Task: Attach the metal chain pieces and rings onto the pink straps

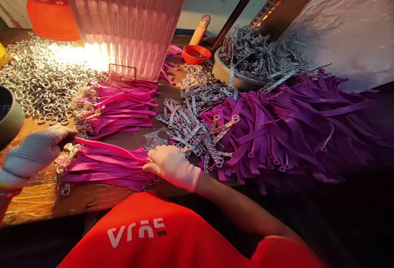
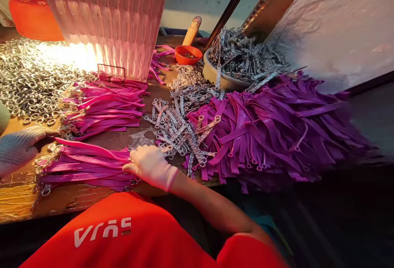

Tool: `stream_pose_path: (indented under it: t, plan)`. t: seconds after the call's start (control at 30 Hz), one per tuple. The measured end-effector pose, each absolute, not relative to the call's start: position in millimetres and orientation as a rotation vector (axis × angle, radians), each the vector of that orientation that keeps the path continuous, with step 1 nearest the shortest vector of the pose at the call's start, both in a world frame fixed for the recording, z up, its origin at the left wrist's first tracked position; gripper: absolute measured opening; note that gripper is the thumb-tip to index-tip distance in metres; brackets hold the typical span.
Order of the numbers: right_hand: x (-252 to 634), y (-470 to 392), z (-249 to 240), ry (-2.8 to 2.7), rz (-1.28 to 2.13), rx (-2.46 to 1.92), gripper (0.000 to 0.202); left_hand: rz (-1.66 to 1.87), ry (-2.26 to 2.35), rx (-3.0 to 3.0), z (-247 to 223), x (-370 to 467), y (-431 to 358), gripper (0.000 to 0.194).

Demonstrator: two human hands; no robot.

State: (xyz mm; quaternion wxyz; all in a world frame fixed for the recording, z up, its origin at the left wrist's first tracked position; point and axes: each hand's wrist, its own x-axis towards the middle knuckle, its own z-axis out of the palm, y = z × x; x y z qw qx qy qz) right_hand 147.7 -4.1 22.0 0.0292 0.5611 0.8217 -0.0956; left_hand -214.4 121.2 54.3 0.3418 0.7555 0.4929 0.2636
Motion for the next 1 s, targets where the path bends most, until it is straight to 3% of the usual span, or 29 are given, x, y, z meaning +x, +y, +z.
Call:
stream_pose_path:
  t: [0.17, 0.3, 0.5, 0.57, 0.7, 0.83, 1.0]
  plan:
    - [206.0, 38.9, 1.5, 2.556, -0.070, 1.880, 0.020, 0.690, 1.299, 1.234, 50.0, -153.2, 47.1, 0.027]
    - [255.9, 80.3, -34.2, 2.620, -0.052, 1.724, 0.030, 0.611, 1.061, 0.557, 41.7, -104.0, 31.4, 0.045]
    - [256.1, 93.6, -47.1, 2.809, -0.258, 2.035, 0.020, 0.576, 0.908, 0.514, 29.1, -90.8, 30.1, 0.044]
    - [234.5, 84.1, -33.5, 2.916, -0.458, 2.169, 0.020, 0.557, 0.947, 0.625, 29.5, -89.0, 24.5, 0.045]
    - [170.4, 51.4, -3.9, 3.019, -1.226, 2.054, 0.021, 0.590, 1.039, 0.929, 27.7, -82.7, 15.8, 0.051]
    - [114.2, 24.9, 7.5, 3.095, -1.533, 1.772, 0.022, 0.670, 1.126, 1.321, 20.0, -78.7, 13.2, 0.053]
    - [93.1, 12.8, 12.4, 2.985, -1.682, 2.013, 0.021, 0.772, 1.085, 1.166, 13.1, -77.4, 7.0, 0.024]
